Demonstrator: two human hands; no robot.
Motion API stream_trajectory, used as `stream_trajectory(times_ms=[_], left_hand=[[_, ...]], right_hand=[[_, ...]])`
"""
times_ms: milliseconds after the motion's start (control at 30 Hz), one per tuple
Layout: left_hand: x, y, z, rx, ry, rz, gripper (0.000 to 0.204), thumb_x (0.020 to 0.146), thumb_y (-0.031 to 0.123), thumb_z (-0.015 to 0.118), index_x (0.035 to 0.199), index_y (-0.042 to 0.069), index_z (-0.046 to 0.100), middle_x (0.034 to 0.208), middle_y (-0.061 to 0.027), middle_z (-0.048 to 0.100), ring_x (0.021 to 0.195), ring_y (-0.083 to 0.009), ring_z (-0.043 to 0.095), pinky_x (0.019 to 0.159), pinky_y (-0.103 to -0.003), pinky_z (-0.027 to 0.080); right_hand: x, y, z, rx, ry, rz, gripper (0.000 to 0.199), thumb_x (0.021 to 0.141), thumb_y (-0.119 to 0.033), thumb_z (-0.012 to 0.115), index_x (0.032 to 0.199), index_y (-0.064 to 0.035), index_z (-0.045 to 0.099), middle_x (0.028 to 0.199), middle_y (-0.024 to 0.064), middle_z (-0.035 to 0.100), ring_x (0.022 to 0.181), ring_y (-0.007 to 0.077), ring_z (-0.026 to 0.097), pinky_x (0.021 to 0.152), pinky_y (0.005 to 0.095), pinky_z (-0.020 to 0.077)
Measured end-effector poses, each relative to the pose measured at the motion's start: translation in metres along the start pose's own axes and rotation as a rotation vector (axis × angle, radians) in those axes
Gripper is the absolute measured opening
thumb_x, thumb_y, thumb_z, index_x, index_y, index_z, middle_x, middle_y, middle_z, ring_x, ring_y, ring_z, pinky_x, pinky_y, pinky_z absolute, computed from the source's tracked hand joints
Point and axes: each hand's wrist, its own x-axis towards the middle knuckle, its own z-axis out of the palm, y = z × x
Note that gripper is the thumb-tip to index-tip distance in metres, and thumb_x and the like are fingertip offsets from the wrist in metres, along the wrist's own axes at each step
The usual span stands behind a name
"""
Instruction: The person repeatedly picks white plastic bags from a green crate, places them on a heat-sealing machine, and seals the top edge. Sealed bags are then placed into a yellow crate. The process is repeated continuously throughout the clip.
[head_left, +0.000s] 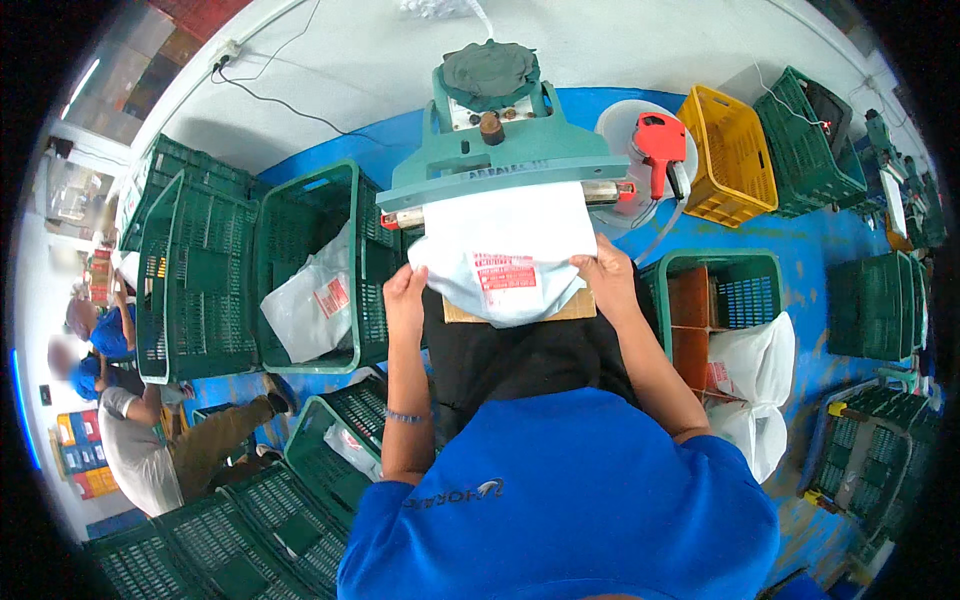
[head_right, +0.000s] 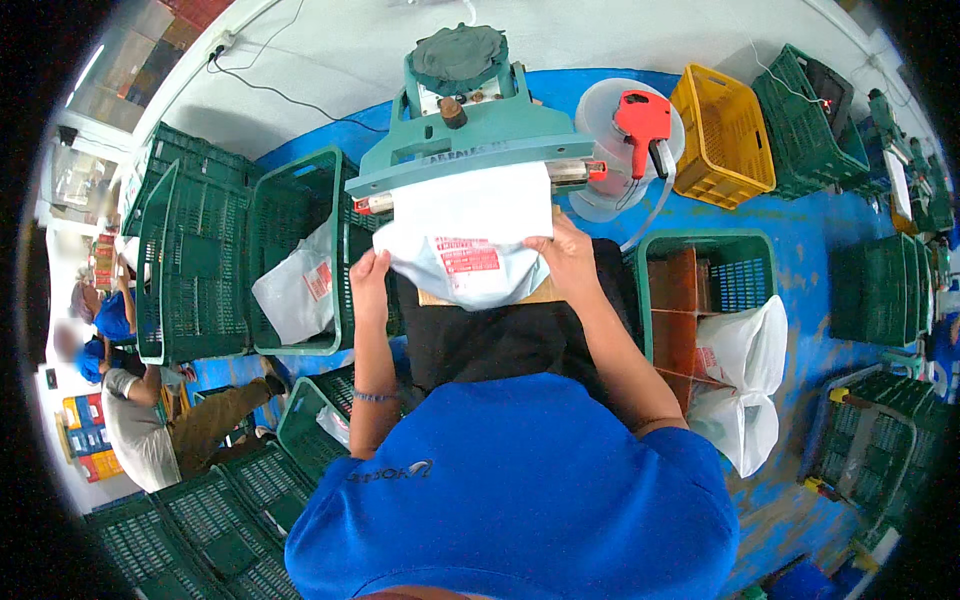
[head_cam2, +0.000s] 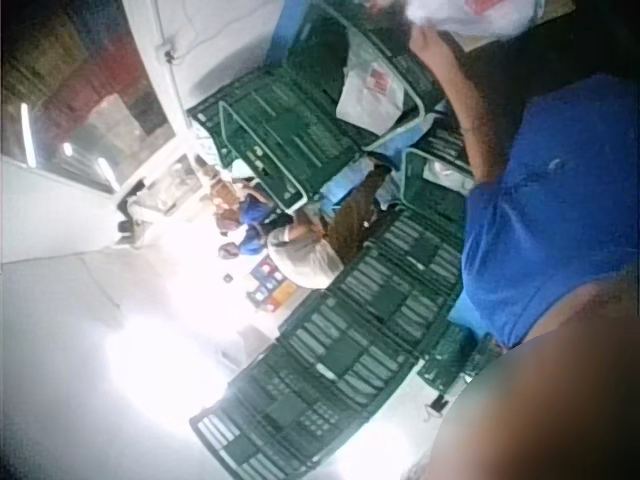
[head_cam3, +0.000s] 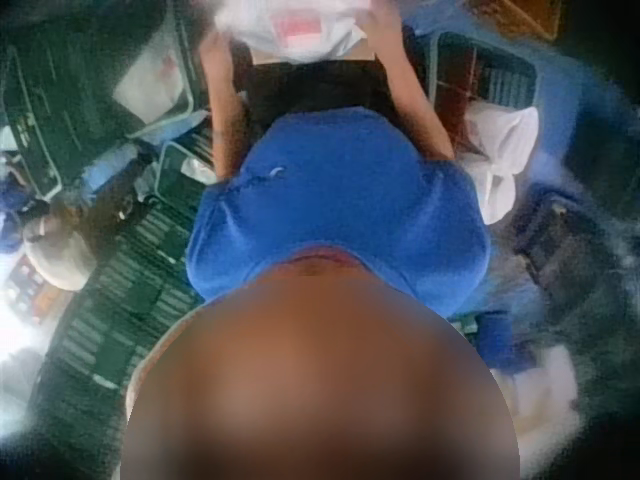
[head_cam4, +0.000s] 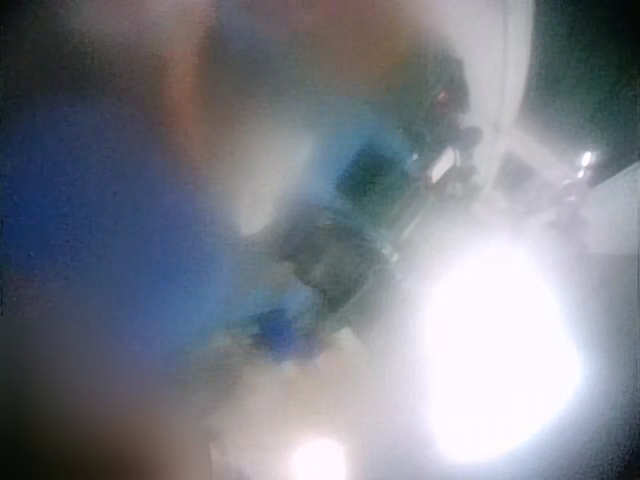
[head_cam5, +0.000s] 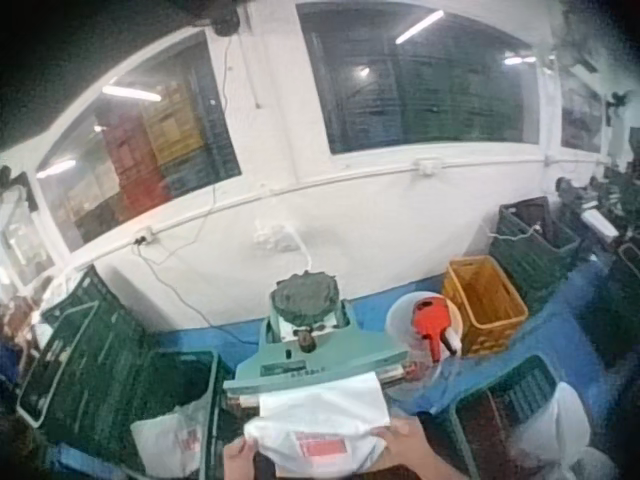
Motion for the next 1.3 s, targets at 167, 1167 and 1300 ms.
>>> stream_trajectory(times_ms=[167, 1167, 1300], left_hand=[[-0.034, -0.008, -0.009, -0.187, -0.007, 0.014, 0.022, 0.090, 0.015, 0.054, 0.090, -0.006, 0.064, 0.073, 0.0042, 0.053, 0.066, -0.0063, 0.041, 0.059, -0.024, 0.032], [0.027, 0.082, -0.003, -0.637, 0.016, 0.227, 0.011, 0.088, 0.003, 0.058, 0.098, -0.001, 0.061, 0.099, -0.0076, 0.064, 0.092, -0.0138, 0.059, 0.083, -0.028, 0.047], [0.026, 0.087, 0.002, -0.644, 0.016, 0.232, 0.003, 0.088, 0.003, 0.058, 0.089, 0.002, 0.060, 0.094, -0.0067, 0.065, 0.087, -0.0125, 0.060, 0.080, -0.026, 0.049]], right_hand=[[-0.014, -0.027, -0.015, -0.190, -0.084, -0.212, 0.016, 0.080, -0.012, 0.067, 0.094, -0.0035, 0.068, 0.080, 0.0057, 0.063, 0.079, 0.0185, 0.052, 0.072, 0.0300, 0.0403], [0.051, -0.080, -0.011, 0.358, 0.331, 0.038, 0.013, 0.085, -0.008, 0.064, 0.095, 0.0009, 0.065, 0.081, -0.0008, 0.062, 0.072, 0.0045, 0.053, 0.067, 0.0193, 0.0424], [0.055, -0.086, -0.014, 0.382, 0.370, 0.045, 0.013, 0.084, -0.008, 0.065, 0.093, 0.0013, 0.065, 0.080, -0.0004, 0.062, 0.073, 0.0047, 0.053, 0.067, 0.0194, 0.0430]])
